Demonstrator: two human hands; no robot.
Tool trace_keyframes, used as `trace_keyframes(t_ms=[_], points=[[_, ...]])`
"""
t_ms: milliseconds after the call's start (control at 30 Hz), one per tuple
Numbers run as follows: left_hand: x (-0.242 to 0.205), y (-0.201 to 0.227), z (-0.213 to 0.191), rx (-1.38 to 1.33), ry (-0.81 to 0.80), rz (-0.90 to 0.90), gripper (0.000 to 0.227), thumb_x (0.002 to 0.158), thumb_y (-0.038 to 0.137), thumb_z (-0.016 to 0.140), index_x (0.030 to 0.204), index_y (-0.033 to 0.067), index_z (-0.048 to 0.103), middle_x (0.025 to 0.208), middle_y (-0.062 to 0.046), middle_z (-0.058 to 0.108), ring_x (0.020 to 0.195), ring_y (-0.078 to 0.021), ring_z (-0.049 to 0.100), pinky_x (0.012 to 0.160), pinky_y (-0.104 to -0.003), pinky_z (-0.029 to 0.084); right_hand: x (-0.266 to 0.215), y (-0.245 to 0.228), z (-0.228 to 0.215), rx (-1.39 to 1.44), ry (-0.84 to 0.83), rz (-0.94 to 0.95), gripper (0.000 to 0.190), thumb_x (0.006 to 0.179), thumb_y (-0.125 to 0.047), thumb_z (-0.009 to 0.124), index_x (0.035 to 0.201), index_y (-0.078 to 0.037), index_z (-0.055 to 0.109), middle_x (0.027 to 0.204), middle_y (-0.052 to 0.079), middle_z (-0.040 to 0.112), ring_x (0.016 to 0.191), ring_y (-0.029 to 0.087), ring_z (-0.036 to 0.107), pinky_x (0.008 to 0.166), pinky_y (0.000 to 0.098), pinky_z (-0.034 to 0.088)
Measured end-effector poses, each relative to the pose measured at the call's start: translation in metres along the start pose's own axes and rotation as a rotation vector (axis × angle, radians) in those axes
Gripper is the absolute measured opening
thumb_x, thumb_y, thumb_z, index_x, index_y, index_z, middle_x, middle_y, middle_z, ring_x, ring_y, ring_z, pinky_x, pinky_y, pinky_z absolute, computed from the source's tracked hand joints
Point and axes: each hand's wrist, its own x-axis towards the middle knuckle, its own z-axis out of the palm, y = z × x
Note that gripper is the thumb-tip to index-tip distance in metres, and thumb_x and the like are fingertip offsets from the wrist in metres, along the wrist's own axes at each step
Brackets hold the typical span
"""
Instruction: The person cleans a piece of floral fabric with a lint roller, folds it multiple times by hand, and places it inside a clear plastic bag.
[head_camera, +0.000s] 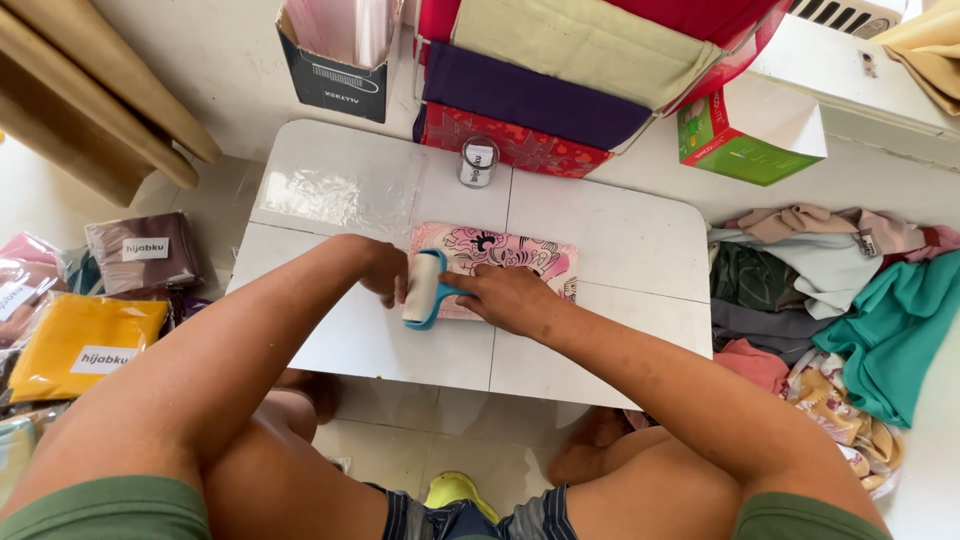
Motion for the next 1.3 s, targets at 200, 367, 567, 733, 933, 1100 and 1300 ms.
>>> trace_keyframes(t_ms=[200, 367, 567, 733, 933, 1100, 1300], points=[[-0.001, -0.013, 0.001, -0.017, 0.021, -0.010, 0.028, 0.084, 0.029, 0.082, 0.112, 0.0240, 0.082, 0.114, -0.007, 0.078, 0.111, -0.0291, 0.073, 0.095, -0.044, 0.058, -0.017, 0.018, -0.027, 0.218, -0.092, 0.019, 0.046, 0.099, -0.032, 0.060, 0.144, -0.030, 0.058, 0.096, 0.017, 0.072, 0.086, 0.041, 0.073, 0.075, 0.0498, 0.058], [-0.020, 0.018, -0.020, 0.115, 0.382, 0.074, 0.028, 0.089, 0.026, 0.066, 0.108, 0.0107, 0.079, 0.106, -0.014, 0.078, 0.102, -0.0338, 0.075, 0.090, -0.047, 0.059, -0.061, 0.038, -0.056, 0.349, -0.206, 0.093, 0.051, 0.094, -0.022, 0.064, 0.145, -0.028, 0.058, 0.101, 0.024, 0.073, 0.095, 0.046, 0.071, 0.082, 0.0529, 0.055], [-0.011, 0.036, -0.012, 0.190, 0.228, 0.212, 0.022, 0.092, 0.022, 0.073, 0.113, 0.0160, 0.076, 0.117, -0.011, 0.072, 0.116, -0.0324, 0.067, 0.095, -0.047, 0.056, -0.107, 0.093, -0.046, 0.409, -0.204, 0.248, 0.053, 0.090, -0.018, 0.069, 0.140, -0.037, 0.065, 0.102, 0.019, 0.076, 0.092, 0.040, 0.072, 0.081, 0.0448, 0.055], [0.003, 0.035, -0.014, 0.169, 0.192, 0.192, 0.025, 0.089, 0.030, 0.077, 0.111, 0.0188, 0.079, 0.116, -0.010, 0.074, 0.113, -0.0329, 0.069, 0.092, -0.046, 0.058, -0.150, 0.133, -0.044, 0.457, -0.198, 0.468, 0.048, 0.087, -0.013, 0.070, 0.132, -0.030, 0.073, 0.098, 0.017, 0.079, 0.079, 0.030, 0.069, 0.073, 0.0387, 0.052], [0.034, 0.019, -0.014, 0.203, 0.286, 0.204, 0.025, 0.092, 0.033, 0.069, 0.113, 0.0205, 0.076, 0.116, -0.006, 0.074, 0.111, -0.0288, 0.070, 0.089, -0.044, 0.058, -0.183, 0.123, -0.090, 0.437, -0.037, 0.569, 0.048, 0.082, -0.016, 0.071, 0.127, -0.033, 0.076, 0.106, 0.012, 0.079, 0.080, 0.032, 0.072, 0.070, 0.0405, 0.054], [0.019, 0.046, -0.025, 0.376, 0.558, 0.243, 0.040, 0.096, 0.027, 0.064, 0.134, 0.0155, 0.058, 0.138, -0.016, 0.057, 0.127, -0.0372, 0.059, 0.098, -0.050, 0.055, -0.197, 0.120, -0.144, 0.418, 0.673, 0.377, 0.057, 0.086, -0.004, 0.070, 0.139, -0.025, 0.068, 0.130, 0.010, 0.071, 0.107, 0.034, 0.071, 0.079, 0.0409, 0.056], [0.045, 0.032, -0.007, 0.454, 0.439, 0.181, 0.062, 0.094, 0.029, 0.070, 0.149, 0.0193, 0.042, 0.159, -0.013, 0.036, 0.145, -0.0350, 0.041, 0.105, -0.048, 0.050, -0.192, 0.159, -0.159, 0.079, 1.175, 0.633, 0.056, 0.097, -0.021, 0.059, 0.152, -0.022, 0.051, 0.134, 0.022, 0.061, 0.119, 0.044, 0.061, 0.096, 0.0542, 0.050]])
